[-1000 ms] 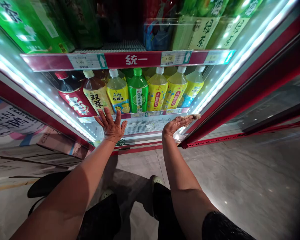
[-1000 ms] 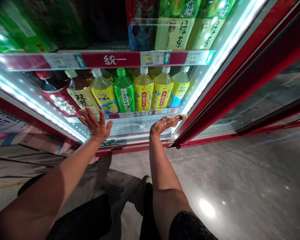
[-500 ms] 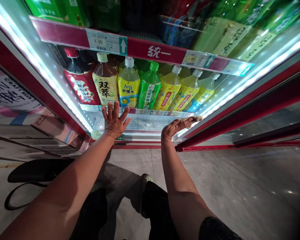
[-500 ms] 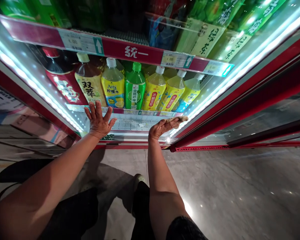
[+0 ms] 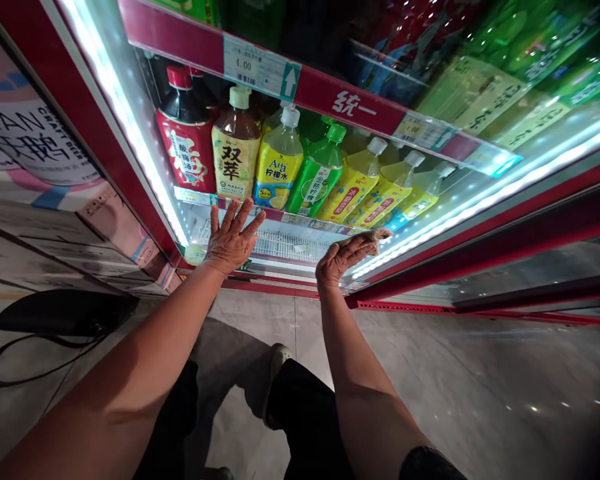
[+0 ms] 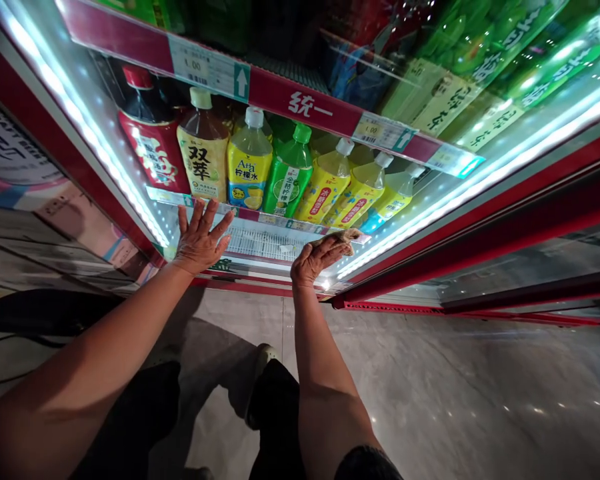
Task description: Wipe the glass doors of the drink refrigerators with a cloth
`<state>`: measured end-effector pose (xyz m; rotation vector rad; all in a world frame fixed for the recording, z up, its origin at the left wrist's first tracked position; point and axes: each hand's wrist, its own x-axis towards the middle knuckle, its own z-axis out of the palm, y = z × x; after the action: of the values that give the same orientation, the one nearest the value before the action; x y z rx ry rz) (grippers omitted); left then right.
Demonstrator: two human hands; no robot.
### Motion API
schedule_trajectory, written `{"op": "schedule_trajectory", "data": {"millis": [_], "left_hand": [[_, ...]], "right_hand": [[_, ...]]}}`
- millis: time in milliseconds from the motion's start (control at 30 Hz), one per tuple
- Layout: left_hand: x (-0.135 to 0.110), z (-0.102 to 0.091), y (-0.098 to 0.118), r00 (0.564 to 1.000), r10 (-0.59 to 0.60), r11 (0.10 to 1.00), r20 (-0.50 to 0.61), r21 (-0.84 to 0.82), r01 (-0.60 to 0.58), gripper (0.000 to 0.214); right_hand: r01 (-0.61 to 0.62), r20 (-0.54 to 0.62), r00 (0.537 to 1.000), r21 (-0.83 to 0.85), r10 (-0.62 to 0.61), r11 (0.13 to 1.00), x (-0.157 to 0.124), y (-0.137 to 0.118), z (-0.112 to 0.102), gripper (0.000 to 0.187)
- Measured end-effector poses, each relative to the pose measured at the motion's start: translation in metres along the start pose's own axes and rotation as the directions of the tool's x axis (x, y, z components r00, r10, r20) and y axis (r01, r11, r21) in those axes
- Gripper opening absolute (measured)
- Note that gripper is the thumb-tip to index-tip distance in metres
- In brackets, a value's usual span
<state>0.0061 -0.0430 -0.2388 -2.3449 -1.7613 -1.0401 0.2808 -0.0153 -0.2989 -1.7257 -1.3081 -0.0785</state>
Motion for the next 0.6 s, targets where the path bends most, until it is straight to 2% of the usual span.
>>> {"op": "schedule_trajectory", "data": {"millis": [67, 167, 233, 333, 433, 500, 600], "left_hand": [[-0.005, 0.000, 0.001, 1.000, -0.019, 1.000, -0.014, -0.007, 0.019, 0.068], [-0.014, 0.002, -0.003, 0.999, -0.033, 0.999, -0.034, 0.021, 0.034, 0.073], [-0.021, 0.003, -0.010, 0.999, -0.035, 0.998, -0.041, 0.060, 0.038, 0.076], [-0.030, 0.003, -0.021, 0.998, -0.037, 0.994, -0.055, 0.103, 0.042, 0.083], [-0.038, 0.003, -0.027, 0.995, -0.051, 0.991, -0.088, 0.119, 0.061, 0.091], [-0.041, 0.004, -0.028, 0.993, -0.058, 0.990, -0.107, 0.121, 0.071, 0.095], [-0.043, 0.005, -0.031, 0.991, -0.038, 0.991, -0.130, 0.120, 0.054, 0.099]], "right_hand": [[0.124, 0.109, 0.987, -0.022, -0.121, 0.992, -0.015, -0.010, 0.008, 0.071], [0.325, 0.254, 0.919, -0.053, -0.302, 0.944, -0.032, -0.013, 0.018, 0.057], [0.386, 0.228, 0.905, -0.082, -0.360, 0.919, -0.031, -0.006, 0.020, 0.049], [0.404, 0.040, 0.915, -0.123, -0.402, 0.907, -0.017, 0.004, 0.021, 0.050], [0.437, -0.089, 0.888, -0.146, -0.452, 0.887, -0.015, 0.002, 0.029, 0.054], [0.498, -0.059, 0.858, -0.146, -0.511, 0.854, -0.026, -0.005, 0.036, 0.052], [0.616, 0.088, 0.788, -0.128, -0.610, 0.777, -0.041, -0.010, 0.040, 0.046]]}}
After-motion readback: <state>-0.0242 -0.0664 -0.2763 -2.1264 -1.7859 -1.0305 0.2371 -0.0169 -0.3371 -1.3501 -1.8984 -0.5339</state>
